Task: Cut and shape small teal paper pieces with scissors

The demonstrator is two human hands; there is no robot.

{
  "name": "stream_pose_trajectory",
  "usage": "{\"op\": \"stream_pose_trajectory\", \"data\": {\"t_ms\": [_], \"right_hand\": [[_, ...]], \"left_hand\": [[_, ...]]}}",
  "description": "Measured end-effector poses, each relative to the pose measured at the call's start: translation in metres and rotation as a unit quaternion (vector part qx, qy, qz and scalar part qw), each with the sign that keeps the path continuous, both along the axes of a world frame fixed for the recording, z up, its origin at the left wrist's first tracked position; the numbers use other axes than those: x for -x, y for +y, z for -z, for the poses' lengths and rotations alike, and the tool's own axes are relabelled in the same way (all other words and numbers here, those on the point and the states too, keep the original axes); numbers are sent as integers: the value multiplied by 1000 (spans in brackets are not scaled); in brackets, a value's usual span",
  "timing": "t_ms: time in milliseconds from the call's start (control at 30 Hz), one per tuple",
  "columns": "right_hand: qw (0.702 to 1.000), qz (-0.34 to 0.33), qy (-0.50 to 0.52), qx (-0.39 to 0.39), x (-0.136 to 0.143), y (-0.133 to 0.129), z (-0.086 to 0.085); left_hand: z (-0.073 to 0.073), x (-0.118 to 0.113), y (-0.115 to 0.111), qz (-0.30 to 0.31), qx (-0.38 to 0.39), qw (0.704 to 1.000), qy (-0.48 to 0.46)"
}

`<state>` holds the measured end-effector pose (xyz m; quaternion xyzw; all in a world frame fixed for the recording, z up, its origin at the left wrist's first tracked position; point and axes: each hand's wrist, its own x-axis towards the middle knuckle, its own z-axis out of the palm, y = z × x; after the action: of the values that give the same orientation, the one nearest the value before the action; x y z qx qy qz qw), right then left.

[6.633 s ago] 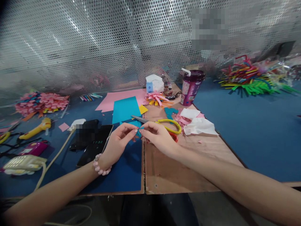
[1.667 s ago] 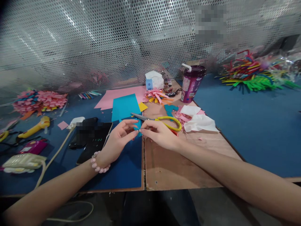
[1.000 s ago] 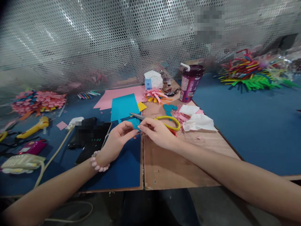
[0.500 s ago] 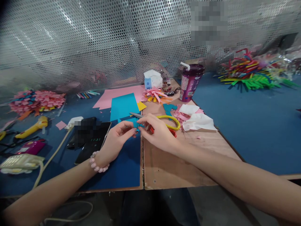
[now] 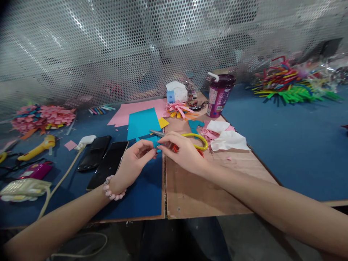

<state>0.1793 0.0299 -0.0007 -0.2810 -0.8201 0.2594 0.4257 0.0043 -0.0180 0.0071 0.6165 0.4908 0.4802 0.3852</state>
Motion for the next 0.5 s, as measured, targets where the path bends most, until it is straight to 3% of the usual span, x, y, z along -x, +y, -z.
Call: {"op": "stream_pose_trajectory", "data": {"t_ms": [200, 500], "right_hand": [[997, -29, 27, 61, 0, 1, -5], [979, -15, 66, 193, 3, 2, -6]], "left_hand": [[1, 0, 0, 6, -7, 1000, 3], [2, 0, 0, 12, -10, 1000, 0]]}}
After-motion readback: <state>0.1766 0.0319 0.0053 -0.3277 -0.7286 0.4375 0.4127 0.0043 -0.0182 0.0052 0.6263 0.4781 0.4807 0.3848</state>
